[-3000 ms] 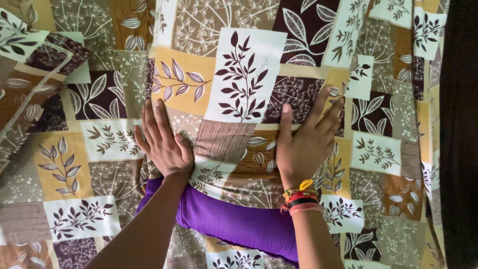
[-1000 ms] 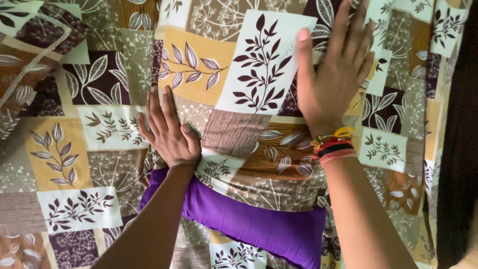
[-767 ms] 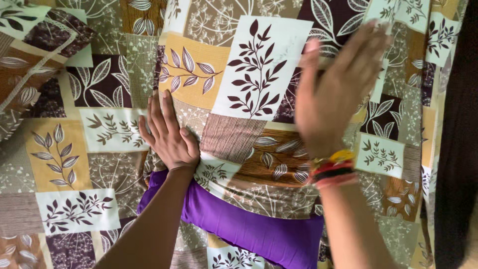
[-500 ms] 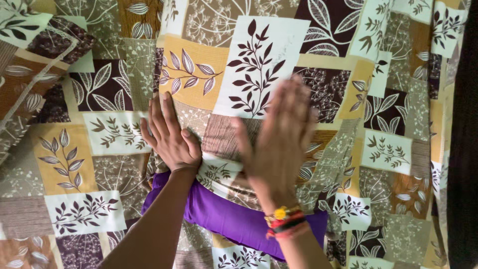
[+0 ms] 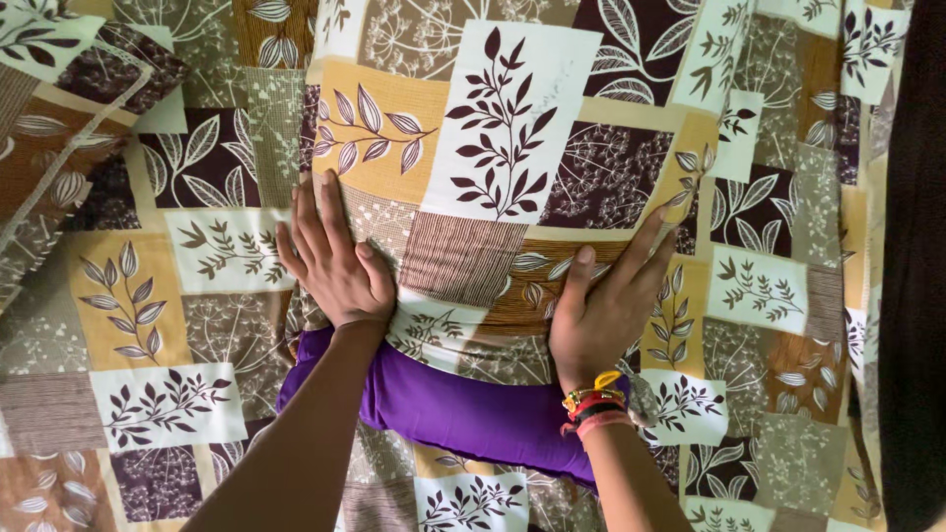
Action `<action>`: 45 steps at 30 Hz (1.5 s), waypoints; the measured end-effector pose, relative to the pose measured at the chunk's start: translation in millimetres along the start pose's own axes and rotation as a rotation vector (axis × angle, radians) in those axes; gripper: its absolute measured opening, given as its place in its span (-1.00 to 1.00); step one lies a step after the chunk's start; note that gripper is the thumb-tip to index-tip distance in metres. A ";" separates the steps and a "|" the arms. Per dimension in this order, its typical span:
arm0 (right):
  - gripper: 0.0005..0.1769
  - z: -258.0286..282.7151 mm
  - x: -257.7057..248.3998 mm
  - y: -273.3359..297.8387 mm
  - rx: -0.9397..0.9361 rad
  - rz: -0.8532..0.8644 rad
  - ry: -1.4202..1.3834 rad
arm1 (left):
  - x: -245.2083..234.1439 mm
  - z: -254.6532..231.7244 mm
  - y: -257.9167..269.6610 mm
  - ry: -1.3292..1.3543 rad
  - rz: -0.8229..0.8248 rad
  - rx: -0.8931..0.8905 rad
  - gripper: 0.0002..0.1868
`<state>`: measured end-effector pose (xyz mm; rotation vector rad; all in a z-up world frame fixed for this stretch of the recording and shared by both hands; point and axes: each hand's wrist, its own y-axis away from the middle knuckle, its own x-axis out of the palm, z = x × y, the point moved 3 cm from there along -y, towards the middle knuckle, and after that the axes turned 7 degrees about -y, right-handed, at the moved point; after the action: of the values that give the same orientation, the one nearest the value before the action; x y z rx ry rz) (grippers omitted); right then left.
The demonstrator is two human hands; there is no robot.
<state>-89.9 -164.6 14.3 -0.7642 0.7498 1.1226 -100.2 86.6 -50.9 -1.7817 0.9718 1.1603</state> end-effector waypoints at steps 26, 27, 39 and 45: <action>-0.10 -80.9 -58.8 61.0 0.196 0.362 -0.354 | -71.4 87.1 39.8 0.298 0.499 -0.003 -0.10; -0.10 -94.5 -59.1 76.6 0.340 0.390 -0.434 | -74.4 103.0 50.9 0.293 0.655 -0.134 -0.10; -0.66 -157.5 -75.3 161.6 0.944 0.322 -1.253 | -81.1 137.5 114.8 1.284 0.787 -0.676 -0.58; -0.77 -199.5 -64.1 168.6 0.137 0.259 0.050 | -86.0 121.2 115.6 0.851 0.610 -0.686 -0.59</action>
<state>-294.4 -320.8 -63.8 -0.5922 0.9779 1.2723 -269.9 164.4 -26.5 -2.7543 1.8658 1.1680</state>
